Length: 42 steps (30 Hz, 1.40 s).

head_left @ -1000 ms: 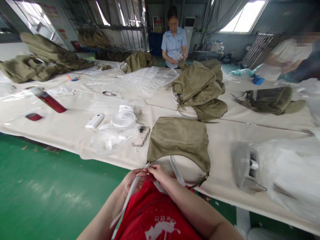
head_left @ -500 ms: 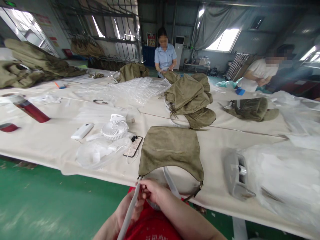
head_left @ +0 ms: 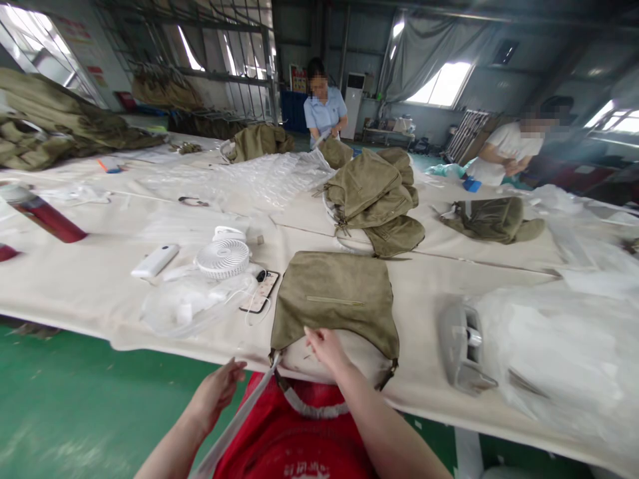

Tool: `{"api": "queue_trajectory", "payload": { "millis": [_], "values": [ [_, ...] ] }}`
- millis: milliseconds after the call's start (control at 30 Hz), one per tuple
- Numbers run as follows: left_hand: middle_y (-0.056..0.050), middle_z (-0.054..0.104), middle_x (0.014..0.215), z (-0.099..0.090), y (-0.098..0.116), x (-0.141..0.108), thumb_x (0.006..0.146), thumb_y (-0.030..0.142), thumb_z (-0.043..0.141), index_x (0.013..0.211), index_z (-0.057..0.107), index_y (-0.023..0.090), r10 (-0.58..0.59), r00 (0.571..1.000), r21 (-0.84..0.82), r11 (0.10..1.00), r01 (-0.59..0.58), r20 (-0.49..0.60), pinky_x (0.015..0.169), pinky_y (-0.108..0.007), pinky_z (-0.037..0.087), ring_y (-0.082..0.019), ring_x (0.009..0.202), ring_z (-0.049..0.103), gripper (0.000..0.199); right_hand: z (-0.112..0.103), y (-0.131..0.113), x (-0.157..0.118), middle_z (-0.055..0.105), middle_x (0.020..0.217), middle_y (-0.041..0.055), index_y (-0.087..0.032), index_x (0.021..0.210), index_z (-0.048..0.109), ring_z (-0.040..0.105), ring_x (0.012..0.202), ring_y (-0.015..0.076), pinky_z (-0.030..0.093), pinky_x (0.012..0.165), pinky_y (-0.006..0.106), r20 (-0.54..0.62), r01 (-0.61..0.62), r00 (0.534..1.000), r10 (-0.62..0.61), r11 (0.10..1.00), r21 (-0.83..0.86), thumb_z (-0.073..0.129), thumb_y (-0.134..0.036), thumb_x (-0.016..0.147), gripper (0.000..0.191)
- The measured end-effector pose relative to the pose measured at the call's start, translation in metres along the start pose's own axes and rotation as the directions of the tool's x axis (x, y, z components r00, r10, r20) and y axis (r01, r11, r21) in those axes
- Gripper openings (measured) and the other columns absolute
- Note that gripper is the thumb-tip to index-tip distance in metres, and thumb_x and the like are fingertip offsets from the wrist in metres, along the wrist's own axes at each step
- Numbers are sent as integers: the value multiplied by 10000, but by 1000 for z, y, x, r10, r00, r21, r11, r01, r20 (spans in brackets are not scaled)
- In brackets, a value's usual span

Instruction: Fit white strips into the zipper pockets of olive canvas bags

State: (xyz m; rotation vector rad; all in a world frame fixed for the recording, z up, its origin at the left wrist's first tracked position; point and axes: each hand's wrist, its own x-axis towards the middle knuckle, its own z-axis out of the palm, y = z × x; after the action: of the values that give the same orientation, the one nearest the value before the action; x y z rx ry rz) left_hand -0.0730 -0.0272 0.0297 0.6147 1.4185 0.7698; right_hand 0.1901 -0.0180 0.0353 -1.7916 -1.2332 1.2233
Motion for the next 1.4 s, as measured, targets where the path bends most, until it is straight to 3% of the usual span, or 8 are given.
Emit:
{"api": "queue_trajectory", "payload": {
  "millis": [133, 233, 433, 733, 933, 1133, 1233, 1400],
  "values": [
    [-65, 662, 712, 4, 29, -1, 715, 411, 594, 947, 614, 106, 129, 990, -143, 980, -135, -54, 383, -186, 264, -62, 417, 366, 384, -76, 25, -5, 656, 882, 48, -202, 891, 656, 591, 804, 173, 428, 750, 256, -328, 70, 921, -212, 917, -394, 547, -278, 809, 156],
    [-137, 692, 872, 19, 49, -6, 681, 263, 589, 993, 606, 88, 133, 988, -222, 968, -115, 71, 489, -222, 389, -114, 557, 507, 358, -112, 54, -15, 600, 1090, 74, -209, 1071, 632, 537, 1017, 218, 378, 906, 285, -284, 19, 922, -264, 762, -648, 596, -103, 659, 427],
    [-116, 676, 979, 71, 70, -13, 576, 84, 597, 1022, 586, 106, 107, 938, -126, 990, -69, 330, 600, -235, 431, -134, 711, 578, 447, -110, 74, -27, 611, 994, 71, -186, 987, 639, 531, 984, 208, 367, 889, 275, -143, 71, 951, -273, 646, -760, 497, -39, 714, 341],
    [-93, 675, 945, 131, 59, -17, 681, 315, 691, 943, 524, 167, 72, 884, 66, 991, -115, 462, 750, -355, 508, -224, 811, 672, 344, -79, 89, -96, 620, 899, 59, -197, 862, 623, 559, 901, 209, 415, 816, 281, -173, 133, 950, -261, 836, -532, 548, -104, 685, 214],
    [-171, 653, 1133, 166, 38, -21, 773, 506, 586, 1082, 568, 159, -21, 816, 264, 951, -163, 577, 818, -405, 492, -300, 1045, 617, 465, -86, 68, -86, 628, 695, 44, -178, 759, 615, 564, 640, 166, 422, 619, 266, -224, 99, 967, -118, 991, -94, 535, -372, 821, 219],
    [-102, 538, 1340, 193, 30, -35, 778, 429, 609, 1237, 551, 206, 29, 700, 169, 962, -213, 714, 1023, -372, 379, -253, 1234, 484, 513, -68, 35, -71, 552, 572, -15, -162, 708, 586, 454, 471, 96, 359, 474, 222, 34, 44, 997, -69, 873, 486, 616, -495, 745, 336],
    [-92, 673, 1120, 199, 21, -34, 753, 458, 624, 1169, 576, 187, 51, 761, 169, 963, -208, 646, 916, -358, 455, -240, 1040, 607, 499, -58, 33, -70, 498, 513, -41, -170, 651, 557, 398, 431, 77, 311, 436, 207, -46, 54, 998, -34, 829, 557, 640, -471, 721, 320],
    [-41, 689, 749, 193, 20, -12, 733, 431, 611, 764, 646, 195, 235, 805, 399, 772, -495, 545, 783, -331, 487, -234, 792, 634, 240, -63, 45, -69, 616, 626, 14, -173, 695, 601, 545, 539, 130, 400, 524, 231, -102, 76, 994, -41, 927, 368, 548, -447, 795, 296]
  ]
}}
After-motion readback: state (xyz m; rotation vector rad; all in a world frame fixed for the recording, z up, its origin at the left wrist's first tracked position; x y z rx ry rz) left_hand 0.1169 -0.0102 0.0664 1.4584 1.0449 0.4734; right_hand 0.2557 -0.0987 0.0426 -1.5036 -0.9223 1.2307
